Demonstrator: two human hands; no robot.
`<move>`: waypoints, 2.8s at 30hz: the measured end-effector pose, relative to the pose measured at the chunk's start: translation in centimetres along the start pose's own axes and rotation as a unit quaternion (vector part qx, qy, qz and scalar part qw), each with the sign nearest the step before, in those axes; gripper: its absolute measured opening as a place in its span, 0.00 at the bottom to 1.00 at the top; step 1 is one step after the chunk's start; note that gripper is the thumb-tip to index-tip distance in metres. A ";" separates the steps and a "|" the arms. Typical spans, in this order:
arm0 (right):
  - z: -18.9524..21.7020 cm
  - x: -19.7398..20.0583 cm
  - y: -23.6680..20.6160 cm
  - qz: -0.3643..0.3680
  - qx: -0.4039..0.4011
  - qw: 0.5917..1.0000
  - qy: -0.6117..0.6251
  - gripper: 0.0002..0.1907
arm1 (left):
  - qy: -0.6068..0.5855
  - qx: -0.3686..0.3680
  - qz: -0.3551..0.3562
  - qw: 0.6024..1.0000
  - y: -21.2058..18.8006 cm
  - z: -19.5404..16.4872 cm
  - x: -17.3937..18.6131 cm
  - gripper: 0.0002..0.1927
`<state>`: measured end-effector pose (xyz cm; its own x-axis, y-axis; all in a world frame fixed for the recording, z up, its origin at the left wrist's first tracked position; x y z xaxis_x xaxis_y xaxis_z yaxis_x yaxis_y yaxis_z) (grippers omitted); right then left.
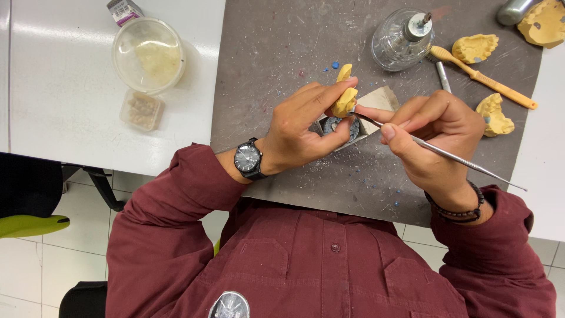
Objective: The person holds a yellow dental stone model of a dental arch and applies and shapes a blue-gray material onto it. They scoop material from a small box, press it onto the model by hand, and use a metal wax spatula to carve and smooth the added material, repeating the process across the arch.
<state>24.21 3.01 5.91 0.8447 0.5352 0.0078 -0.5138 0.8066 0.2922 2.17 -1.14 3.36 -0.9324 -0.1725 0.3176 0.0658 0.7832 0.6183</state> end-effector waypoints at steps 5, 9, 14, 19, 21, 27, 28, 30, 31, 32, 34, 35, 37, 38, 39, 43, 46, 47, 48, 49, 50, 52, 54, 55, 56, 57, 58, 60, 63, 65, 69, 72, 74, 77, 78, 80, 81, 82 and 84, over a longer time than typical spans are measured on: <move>0.0 0.1 0.1 0.003 0.003 1.000 -0.002 0.13 | -0.002 0.000 0.002 1.000 0.0 0.0 0.0 0.31; -0.1 0.1 0.0 -0.008 -0.001 1.000 0.003 0.13 | 0.000 0.000 0.002 1.000 0.0 -0.1 0.1 0.31; 0.0 0.1 0.0 0.005 0.004 1.000 0.002 0.13 | 0.000 0.000 0.003 1.000 -0.1 -0.1 0.1 0.31; 0.0 0.2 0.1 0.005 0.004 1.000 -0.002 0.13 | 0.003 -0.001 0.002 1.000 0.0 0.0 0.0 0.31; 0.0 0.1 0.1 0.001 0.000 1.000 0.008 0.13 | 0.003 -0.002 0.002 1.000 0.0 0.0 0.0 0.31; 0.2 -0.1 0.2 0.005 0.002 1.000 0.003 0.13 | 0.000 0.000 0.001 1.000 0.0 0.0 0.0 0.31; 0.2 -0.1 0.3 -0.003 0.002 1.000 0.012 0.12 | -0.002 0.000 0.001 1.000 0.0 0.0 0.0 0.31; 0.2 0.1 0.5 -0.025 0.002 0.999 0.038 0.11 | -0.004 0.005 0.000 1.000 0.0 -0.1 0.1 0.31; 0.1 0.2 0.6 -0.040 0.002 0.998 0.055 0.10 | -0.006 0.008 -0.001 1.000 0.0 -0.2 0.1 0.31; 0.1 0.4 0.6 -0.056 0.007 0.997 0.046 0.10 | -0.009 0.016 0.000 1.000 0.0 -0.1 0.1 0.31; 0.1 0.8 0.7 -0.081 0.017 0.996 0.032 0.10 | -0.016 0.033 0.001 0.999 0.0 -0.2 0.2 0.31; 0.1 1.1 0.7 -0.090 0.022 0.995 0.026 0.10 | -0.024 0.038 0.003 0.999 0.0 -0.1 0.2 0.31; 0.0 1.4 0.8 -0.093 0.033 0.995 0.017 0.10 | -0.040 0.048 0.008 0.998 -0.1 -0.2 0.4 0.32; 0.0 1.5 0.8 -0.093 0.039 0.995 0.012 0.10 | -0.043 0.045 0.009 0.998 -0.1 -0.3 0.4 0.32; -0.2 1.6 0.7 -0.090 0.044 0.995 0.008 0.11 | -0.045 0.043 0.009 0.998 -0.1 -0.3 0.5 0.33; -0.5 2.0 0.4 -0.085 0.057 0.993 -0.056 0.12 | -0.052 0.053 0.004 0.997 -0.2 -0.4 0.6 0.33; -0.6 2.7 0.2 -0.084 0.069 0.986 -0.129 0.12 | -0.061 0.032 -0.006 0.998 -0.1 -0.5 0.6 0.32; -0.6 3.1 0.2 -0.084 0.079 0.981 -0.157 0.12 | -0.062 0.034 -0.002 0.998 -0.1 -0.4 0.6 0.32; -0.7 3.2 0.3 -0.083 0.095 0.974 -0.189 0.13 | -0.063 0.035 0.003 0.997 -0.1 -0.4 0.6 0.32; -0.8 3.4 0.3 -0.078 0.108 0.966 -0.221 0.13 | -0.064 0.037 0.007 0.997 -0.2 -0.4 0.6 0.32; -0.8 3.5 0.4 -0.074 0.122 0.957 -0.254 0.13 | -0.060 0.040 0.003 0.997 -0.2 -0.4 0.6 0.32; -0.7 3.7 0.6 -0.062 0.139 0.938 -0.311 0.13 | -0.050 0.048 -0.005 0.998 -0.4 -0.3 0.3 0.31; -0.6 3.7 0.7 -0.055 0.153 0.922 -0.352 0.13 | -0.057 0.058 -0.010 0.997 -0.4 -0.1 0.2 0.32; -0.5 3.6 0.8 -0.052 0.161 0.916 -0.364 0.13 | -0.060 0.062 -0.011 0.996 -0.4 0.0 0.0 0.33; -0.5 3.4 0.9 -0.049 0.169 0.910 -0.376 0.13 | -0.099 0.086 -0.021 0.991 -0.5 0.1 -0.1 0.32; -0.5 3.3 1.1 -0.046 0.179 0.905 -0.384 0.13 | -0.137 0.109 -0.030 0.984 -0.6 0.2 -0.3 0.32; -0.4 3.1 1.2 -0.042 0.182 0.901 -0.390 0.13 | -0.174 0.130 -0.039 0.975 -0.6 0.3 -0.4 0.31; -0.2 2.8 1.4 -0.034 0.179 0.897 -0.402 0.12 | -0.219 0.179 -0.054 0.958 -0.6 0.7 -0.6 0.31; 0.3 2.5 1.6 -0.028 0.169 0.896 -0.409 0.12 | -0.257 0.208 -0.069 0.941 -0.6 1.1 -0.7 0.30; 0.8 2.3 1.9 -0.027 0.169 0.891 -0.421 0.12 | -0.264 0.211 -0.072 0.938 -0.6 1.2 -0.7 0.30; 2.0 1.8 2.7 0.002 0.155 0.871 -0.465 0.11 | -0.257 0.203 -0.072 0.942 -0.8 1.3 -0.8 0.30; 3.0 1.8 3.5 0.040 0.135 0.829 -0.541 0.11 | -0.249 0.187 -0.071 0.948 -0.8 1.4 -0.8 0.30; 3.5 2.1 3.8 0.059 0.104 0.806 -0.579 0.10 | -0.242 0.179 -0.069 0.951 -0.8 1.4 -0.8 0.30; 3.7 2.9 3.9 0.075 0.041 0.781 -0.619 0.11 | -0.231 0.173 -0.074 0.955 -0.8 1.4 -0.7 0.30; 3.6 3.1 3.8 0.078 0.030 0.760 -0.644 0.11 | -0.228 0.171 -0.081 0.955 -0.8 1.4 -0.7 0.30; 3.2 3.4 3.4 0.084 0.001 0.725 -0.684 0.11 | -0.225 0.167 -0.092 0.955 -0.7 1.3 -0.6 0.30; 2.8 3.5 3.3 0.087 -0.017 0.711 -0.698 0.10 | -0.225 0.164 -0.097 0.956 -0.6 1.3 -0.4 0.30; 2.5 3.5 3.1 0.091 -0.035 0.696 -0.712 0.10 | -0.224 0.162 -0.101 0.956 -0.6 1.3 -0.2 0.30; 1.7 3.2 2.8 0.110 -0.051 0.672 -0.730 0.12 | -0.213 0.162 -0.113 0.957 -0.6 1.3 0.0 0.29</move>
<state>25.76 6.54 8.41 -0.0454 -0.1134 0.9925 -0.5951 0.8011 0.0643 1.70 -0.80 2.02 -0.9744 -0.1548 -0.1631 -0.2048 0.9103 0.3597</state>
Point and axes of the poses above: each hand's wrist, its own y-axis towards the middle knuckle, its own x-axis out of the back of the hand, z = x × y, the point moved 2 cm from there along y, towards the middle knuckle, and after that the axes turned 4 degrees about -y, right-handed, at the moved point
